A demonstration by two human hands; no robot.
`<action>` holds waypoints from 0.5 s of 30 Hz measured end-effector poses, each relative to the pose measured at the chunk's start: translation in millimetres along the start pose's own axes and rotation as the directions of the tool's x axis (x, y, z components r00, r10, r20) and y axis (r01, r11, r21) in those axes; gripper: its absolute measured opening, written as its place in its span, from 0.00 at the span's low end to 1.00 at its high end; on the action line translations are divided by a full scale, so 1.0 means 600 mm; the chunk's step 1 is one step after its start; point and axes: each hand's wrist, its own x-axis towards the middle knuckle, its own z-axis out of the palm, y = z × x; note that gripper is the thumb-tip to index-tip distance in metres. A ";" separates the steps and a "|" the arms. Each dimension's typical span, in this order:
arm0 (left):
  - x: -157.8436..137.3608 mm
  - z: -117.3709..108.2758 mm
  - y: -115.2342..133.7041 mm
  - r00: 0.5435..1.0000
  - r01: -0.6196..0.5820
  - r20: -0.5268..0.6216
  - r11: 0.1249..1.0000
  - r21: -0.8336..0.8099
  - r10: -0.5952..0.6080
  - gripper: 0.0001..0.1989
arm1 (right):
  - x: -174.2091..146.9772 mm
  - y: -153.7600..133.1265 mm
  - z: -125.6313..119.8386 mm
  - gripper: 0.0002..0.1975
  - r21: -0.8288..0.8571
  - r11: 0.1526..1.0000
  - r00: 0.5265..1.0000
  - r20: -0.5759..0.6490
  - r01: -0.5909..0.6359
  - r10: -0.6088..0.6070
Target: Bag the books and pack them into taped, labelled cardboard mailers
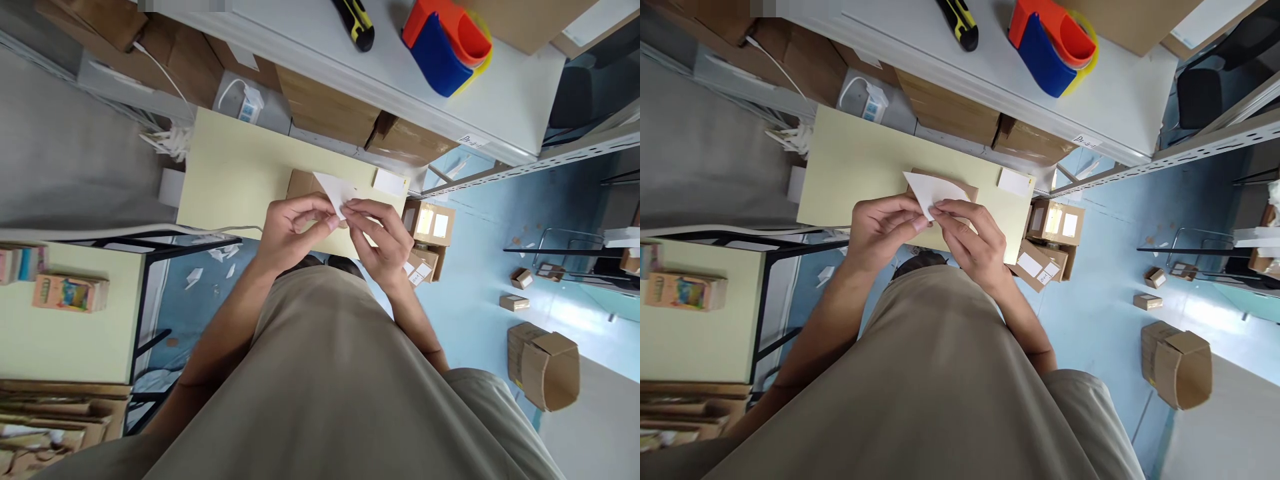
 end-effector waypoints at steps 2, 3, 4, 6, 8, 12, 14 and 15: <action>0.002 0.000 -0.001 1.000 0.002 -0.002 1.000 -0.003 -0.002 0.16 | 0.001 0.001 0.000 0.16 -0.003 1.000 1.000 -0.015 0.006 -0.006; 0.003 0.000 -0.002 1.000 0.005 -0.003 1.000 -0.003 -0.005 0.16 | 0.002 0.002 0.000 0.16 -0.006 1.000 1.000 -0.020 0.007 -0.007; 0.004 0.000 -0.003 1.000 0.009 -0.004 1.000 -0.001 -0.009 0.16 | 0.003 0.002 0.000 0.16 -0.008 1.000 1.000 -0.024 0.007 -0.007; 0.006 -0.001 -0.005 1.000 0.015 -0.002 1.000 0.008 -0.015 0.16 | 0.004 0.004 0.001 0.16 -0.002 1.000 1.000 -0.025 0.002 -0.002; 0.008 -0.002 -0.005 1.000 0.014 0.003 1.000 0.017 -0.014 0.15 | 0.005 0.006 0.002 0.16 0.014 1.000 1.000 -0.017 -0.009 0.009; 0.012 -0.004 -0.002 1.000 0.016 0.009 0.999 0.036 -0.017 0.14 | 0.007 0.011 0.002 0.17 0.032 0.999 1.000 -0.001 0.000 0.000; 0.015 -0.002 0.001 1.000 0.023 0.004 0.999 0.047 -0.023 0.15 | 0.008 0.014 0.001 0.17 0.033 0.999 1.000 -0.005 0.021 -0.021; 0.016 -0.001 0.002 1.000 0.025 -0.001 0.998 0.051 -0.025 0.15 | 0.008 0.016 0.001 0.17 0.036 0.999 1.000 -0.005 0.026 -0.025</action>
